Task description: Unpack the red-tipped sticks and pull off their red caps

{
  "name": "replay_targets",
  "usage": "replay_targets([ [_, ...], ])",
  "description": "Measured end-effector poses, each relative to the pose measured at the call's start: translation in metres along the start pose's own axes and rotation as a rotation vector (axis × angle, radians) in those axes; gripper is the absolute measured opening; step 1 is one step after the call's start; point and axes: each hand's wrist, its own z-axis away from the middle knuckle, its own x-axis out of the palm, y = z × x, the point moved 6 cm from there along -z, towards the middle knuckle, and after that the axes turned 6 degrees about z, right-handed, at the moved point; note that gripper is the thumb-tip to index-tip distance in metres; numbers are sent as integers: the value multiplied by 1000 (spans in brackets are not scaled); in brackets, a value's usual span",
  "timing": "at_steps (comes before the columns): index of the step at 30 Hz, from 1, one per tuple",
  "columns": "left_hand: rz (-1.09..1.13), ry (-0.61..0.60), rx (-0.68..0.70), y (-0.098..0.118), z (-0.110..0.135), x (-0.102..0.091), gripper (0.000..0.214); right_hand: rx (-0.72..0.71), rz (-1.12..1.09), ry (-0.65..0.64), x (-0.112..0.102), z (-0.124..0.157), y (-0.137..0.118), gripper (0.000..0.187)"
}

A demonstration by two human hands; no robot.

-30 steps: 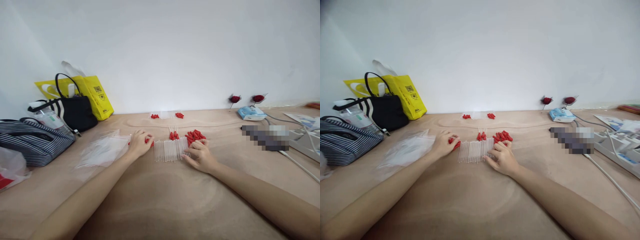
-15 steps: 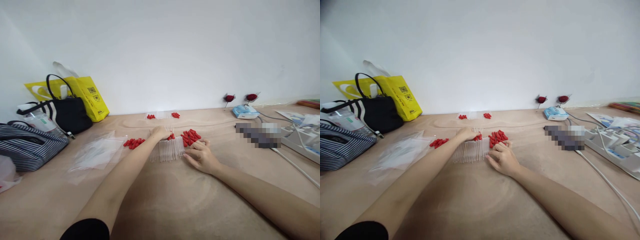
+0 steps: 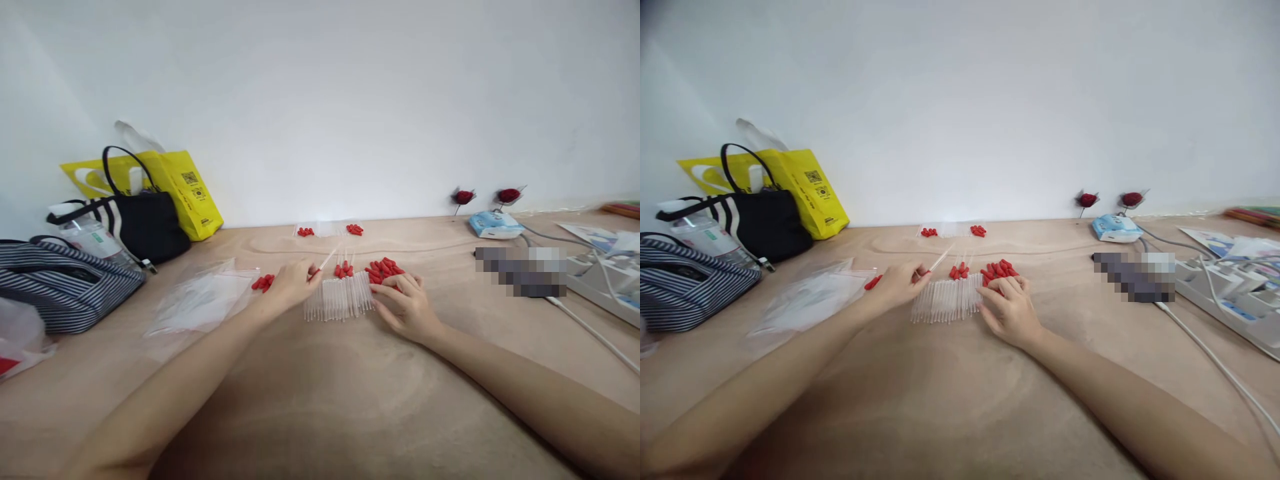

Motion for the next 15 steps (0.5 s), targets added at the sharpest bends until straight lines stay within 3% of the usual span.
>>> replay_targets([
  [4, -24, 178, 398, 11, 49, -9, 18, -121, 65, -31, 7, -16, -19, 35],
  [6, 0, 270, 534, 13, 64, -8, 15, -184, 84, -75, 15, -22, -30, 35],
  [10, 45, 388, 627, 14, 74, -3, 7, -239, 32, -70, 28, -23, -44, 22],
  [15, 21, 352, 648, 16, 75, 2, 14, -249, -16, -59, 29, -17, -51, 20],
])
